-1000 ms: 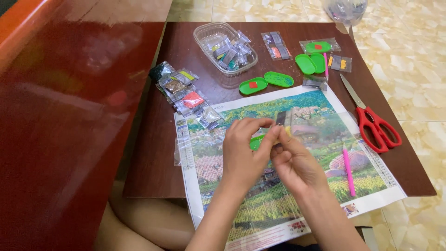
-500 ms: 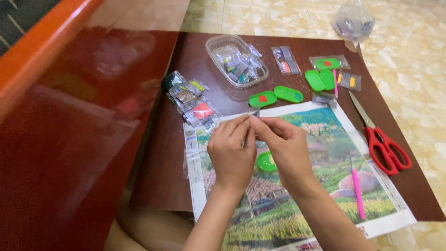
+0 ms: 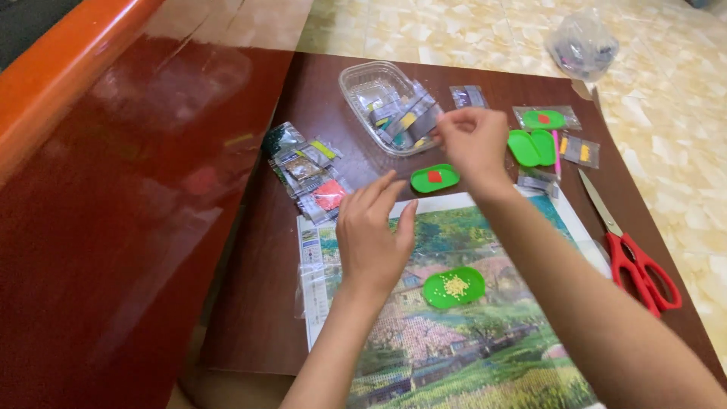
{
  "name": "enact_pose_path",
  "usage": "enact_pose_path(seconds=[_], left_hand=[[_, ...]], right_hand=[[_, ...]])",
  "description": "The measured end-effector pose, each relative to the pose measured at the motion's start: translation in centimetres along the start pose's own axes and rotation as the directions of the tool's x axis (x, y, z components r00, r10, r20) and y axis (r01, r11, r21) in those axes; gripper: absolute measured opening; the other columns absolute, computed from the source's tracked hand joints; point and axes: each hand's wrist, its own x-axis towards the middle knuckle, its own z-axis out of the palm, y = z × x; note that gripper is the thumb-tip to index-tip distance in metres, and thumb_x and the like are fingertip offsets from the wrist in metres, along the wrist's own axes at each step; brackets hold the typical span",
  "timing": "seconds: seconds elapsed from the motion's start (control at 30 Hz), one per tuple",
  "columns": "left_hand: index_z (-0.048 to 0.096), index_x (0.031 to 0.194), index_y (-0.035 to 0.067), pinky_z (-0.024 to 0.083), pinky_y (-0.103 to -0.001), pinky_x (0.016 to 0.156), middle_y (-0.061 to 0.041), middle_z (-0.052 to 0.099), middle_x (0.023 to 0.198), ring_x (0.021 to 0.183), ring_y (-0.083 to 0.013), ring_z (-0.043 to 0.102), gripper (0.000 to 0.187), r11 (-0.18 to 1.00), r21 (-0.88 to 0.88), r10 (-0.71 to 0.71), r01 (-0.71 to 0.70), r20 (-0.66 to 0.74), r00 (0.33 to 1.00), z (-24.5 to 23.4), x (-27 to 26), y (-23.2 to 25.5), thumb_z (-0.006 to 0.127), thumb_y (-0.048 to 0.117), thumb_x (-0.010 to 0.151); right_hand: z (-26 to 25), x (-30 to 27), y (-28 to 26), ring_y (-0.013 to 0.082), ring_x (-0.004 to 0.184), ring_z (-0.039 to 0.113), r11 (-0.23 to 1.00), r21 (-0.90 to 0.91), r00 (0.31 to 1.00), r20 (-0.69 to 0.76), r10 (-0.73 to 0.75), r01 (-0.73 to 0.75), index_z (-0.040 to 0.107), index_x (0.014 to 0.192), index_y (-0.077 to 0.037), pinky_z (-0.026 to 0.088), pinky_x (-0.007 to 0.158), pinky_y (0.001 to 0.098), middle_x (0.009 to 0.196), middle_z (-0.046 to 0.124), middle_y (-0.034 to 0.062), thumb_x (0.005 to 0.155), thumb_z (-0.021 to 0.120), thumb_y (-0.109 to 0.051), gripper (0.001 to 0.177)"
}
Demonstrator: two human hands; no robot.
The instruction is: A person performs diamond painting by using a pen tool to place small beads on a canvas and scissors to open bead packets.
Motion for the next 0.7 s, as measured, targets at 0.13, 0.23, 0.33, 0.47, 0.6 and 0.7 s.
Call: enact_pose_path(seconds=[0.13,0.23,0.33,0.47,0.6,0.7], left_hand=[[0.074,0.104,0.004,0.049,-0.046,0.091,-0.016,0.073,0.107,0.099,-0.034,0.07,0.022,0.999,0.021,-0.051,0.05,0.053,0.997,-0.5,-1.0,-1.0,0.071,0.013,0.084],[0.075,0.102,0.004,0.049,-0.044,0.091,-0.015,0.073,0.105,0.099,-0.0326,0.07,0.019,0.995,0.063,-0.087,0.081,0.091,0.992,-1.0,-1.8,-1.6,0.071,0.012,0.085],[0.076,0.099,0.003,0.048,-0.043,0.092,-0.014,0.073,0.102,0.099,-0.0312,0.07,0.016,0.989,0.075,-0.138,0.13,0.105,0.985,-1.5,-1.8,-1.8,0.068,0.013,0.089],[0.075,0.1,0.003,0.048,-0.043,0.091,-0.014,0.073,0.1,0.099,-0.0312,0.07,0.017,0.99,0.06,-0.132,0.126,0.107,0.985,-1.6,-1.6,-1.5,0.064,0.014,0.092],[0.074,0.101,0.003,0.048,-0.042,0.089,-0.014,0.073,0.096,0.097,-0.0307,0.07,0.018,0.995,0.053,-0.092,0.088,0.081,0.992,-2.0,-1.5,-0.8,0.062,0.013,0.093],[0.074,0.102,0.003,0.049,-0.042,0.088,-0.013,0.073,0.097,0.098,-0.0319,0.069,0.018,0.996,0.064,-0.061,0.056,0.08,0.995,-2.3,-2.6,-0.5,0.062,0.013,0.093]], right_hand=[[0.9,2.9,2.3,0.0034,0.057,0.066,0.991,-0.118,0.998,0.016,0.067,-0.065,0.073,0.089,-0.007,0.057,0.051,0.0212,0.067,0.071,0.0028,0.088,0.067,-0.015,0.01],[1.8,4.0,5.2,0.0035,0.059,0.066,0.992,-0.098,0.996,0.014,0.086,-0.084,0.073,0.091,-0.005,0.056,0.054,0.018,0.07,0.072,0.0043,0.089,0.068,-0.014,0.01],[2.1,4.0,5.9,0.001,0.06,0.063,0.979,-0.181,0.996,0.009,0.094,-0.091,0.075,0.088,-0.017,0.054,0.057,0.0208,0.068,0.07,-0.0037,0.088,0.07,-0.023,0.008],[1.8,3.8,6.8,0.001,0.062,0.057,0.964,-0.261,0.998,-0.011,-0.063,0.058,0.076,0.094,-0.019,0.048,0.06,0.0196,0.069,0.068,-0.0064,0.083,0.078,-0.026,0.013],[-0.7,2.1,5.0,0.0052,0.063,0.058,0.964,-0.229,0.976,-0.141,-0.168,0.133,0.076,0.101,-0.014,0.048,0.057,0.0212,0.078,0.071,-0.001,0.088,0.077,-0.028,0.018],[-4.9,-0.2,5.6,0.0074,0.067,0.06,0.944,-0.248,0.938,-0.214,-0.272,0.217,0.076,0.103,-0.009,0.05,0.06,0.0234,0.079,0.07,0.0052,0.094,0.074,-0.016,0.012]])
